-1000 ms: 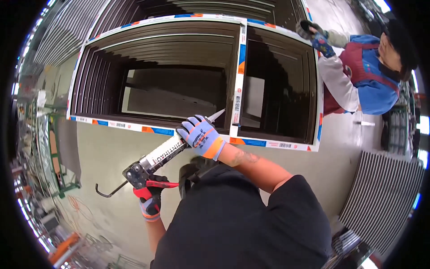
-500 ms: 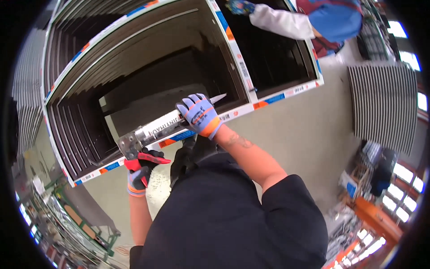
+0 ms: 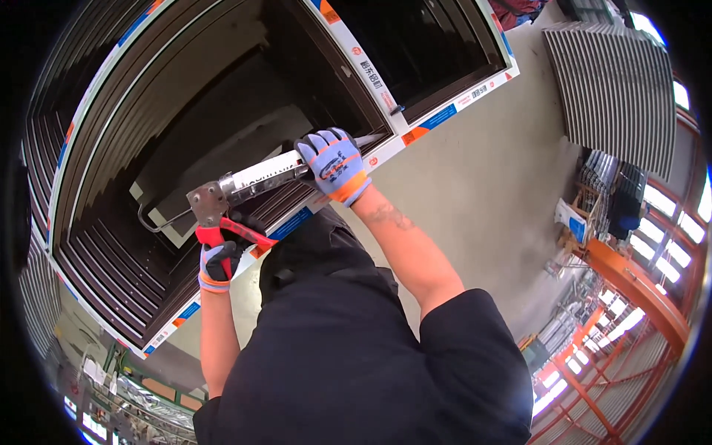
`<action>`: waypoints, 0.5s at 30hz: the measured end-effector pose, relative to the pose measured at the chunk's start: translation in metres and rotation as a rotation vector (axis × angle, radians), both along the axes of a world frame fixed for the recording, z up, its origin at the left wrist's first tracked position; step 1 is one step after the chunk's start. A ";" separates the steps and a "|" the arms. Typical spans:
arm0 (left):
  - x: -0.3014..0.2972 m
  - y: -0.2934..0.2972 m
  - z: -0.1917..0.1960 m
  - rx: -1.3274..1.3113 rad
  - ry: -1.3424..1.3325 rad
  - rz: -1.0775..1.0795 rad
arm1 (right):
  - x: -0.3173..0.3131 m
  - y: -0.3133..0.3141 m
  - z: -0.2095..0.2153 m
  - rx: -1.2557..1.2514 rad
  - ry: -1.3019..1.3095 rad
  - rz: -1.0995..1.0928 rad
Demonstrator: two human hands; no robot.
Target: Applying sealant or adhesive to the joints of stacked metal window or door frames using a caulking gun.
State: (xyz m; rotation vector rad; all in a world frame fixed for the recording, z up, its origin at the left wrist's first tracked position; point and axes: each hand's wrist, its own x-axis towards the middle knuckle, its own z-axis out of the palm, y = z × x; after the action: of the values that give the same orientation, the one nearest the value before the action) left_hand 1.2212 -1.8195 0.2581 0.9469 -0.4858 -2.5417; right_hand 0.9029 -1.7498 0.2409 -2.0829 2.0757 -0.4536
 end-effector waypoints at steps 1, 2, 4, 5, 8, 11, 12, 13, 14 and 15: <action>-0.002 -0.001 0.002 0.048 -0.050 0.027 | -0.001 -0.001 0.002 -0.019 -0.012 -0.005; -0.005 -0.005 0.002 0.060 -0.060 0.023 | -0.003 -0.002 0.003 -0.008 -0.022 -0.008; -0.008 -0.015 0.003 0.023 -0.021 -0.007 | -0.002 -0.003 0.005 0.043 -0.017 -0.047; -0.010 -0.018 0.001 0.033 -0.033 -0.010 | -0.001 -0.004 0.007 0.053 -0.005 -0.071; -0.016 -0.027 -0.002 0.089 -0.058 -0.058 | -0.003 -0.009 0.009 0.064 -0.107 -0.150; -0.023 -0.038 -0.006 0.085 -0.045 -0.109 | -0.002 -0.009 0.007 0.130 -0.089 -0.195; -0.026 -0.042 -0.006 0.091 -0.037 -0.121 | -0.003 -0.010 0.007 0.139 -0.085 -0.202; -0.027 -0.046 -0.007 0.098 -0.030 -0.133 | -0.002 -0.011 0.007 0.118 -0.081 -0.220; -0.026 -0.049 -0.011 0.107 -0.026 -0.140 | -0.001 -0.012 0.008 0.097 -0.076 -0.237; -0.025 -0.053 -0.015 0.060 -0.021 -0.153 | 0.001 -0.013 0.008 0.099 -0.082 -0.251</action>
State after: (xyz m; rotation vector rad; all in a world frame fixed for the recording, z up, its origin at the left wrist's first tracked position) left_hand 1.1960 -1.8724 0.2429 0.9937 -0.5080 -2.6993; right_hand 0.9034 -1.7631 0.2493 -1.7281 2.2701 -0.4509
